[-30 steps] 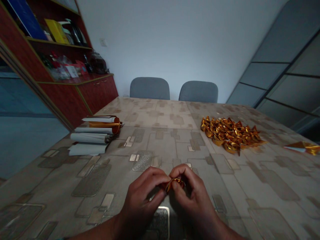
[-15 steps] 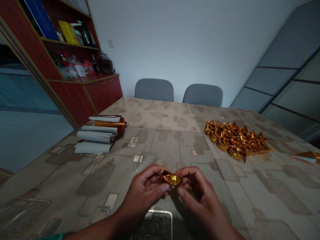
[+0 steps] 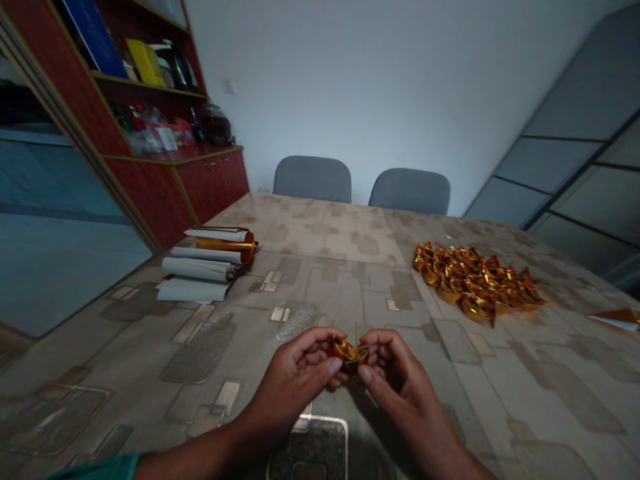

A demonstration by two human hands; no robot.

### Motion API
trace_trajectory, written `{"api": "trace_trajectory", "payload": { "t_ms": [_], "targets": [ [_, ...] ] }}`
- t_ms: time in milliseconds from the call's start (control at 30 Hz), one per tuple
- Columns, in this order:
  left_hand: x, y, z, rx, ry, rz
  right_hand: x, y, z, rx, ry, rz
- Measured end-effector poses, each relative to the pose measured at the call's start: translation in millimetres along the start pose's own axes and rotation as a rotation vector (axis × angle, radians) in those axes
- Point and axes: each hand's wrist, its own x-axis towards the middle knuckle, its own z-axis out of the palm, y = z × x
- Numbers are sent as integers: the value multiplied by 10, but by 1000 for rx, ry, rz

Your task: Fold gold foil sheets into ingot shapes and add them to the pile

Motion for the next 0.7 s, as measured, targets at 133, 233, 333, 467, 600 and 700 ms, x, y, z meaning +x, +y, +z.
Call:
{"api": "trace_trajectory", "payload": {
  "t_ms": [133, 233, 333, 467, 600, 700],
  "targets": [
    [2, -6, 14, 4, 9, -2, 6, 10, 13, 43, -29, 9],
    [11, 30, 20, 16, -3, -7, 20, 16, 10, 120, -38, 37],
    [24, 74, 9, 18, 6, -42, 59, 28, -11, 228, -44, 96],
    [34, 80, -18, -11, 59, -53, 88, 41, -44, 231, -31, 126],
    [30, 19, -29, -27, 47, -41, 45, 6, -56, 61, -9, 69],
    [15, -21, -19, 8, 22, -20, 18, -51, -59, -190, -35, -25]
  ]
}}
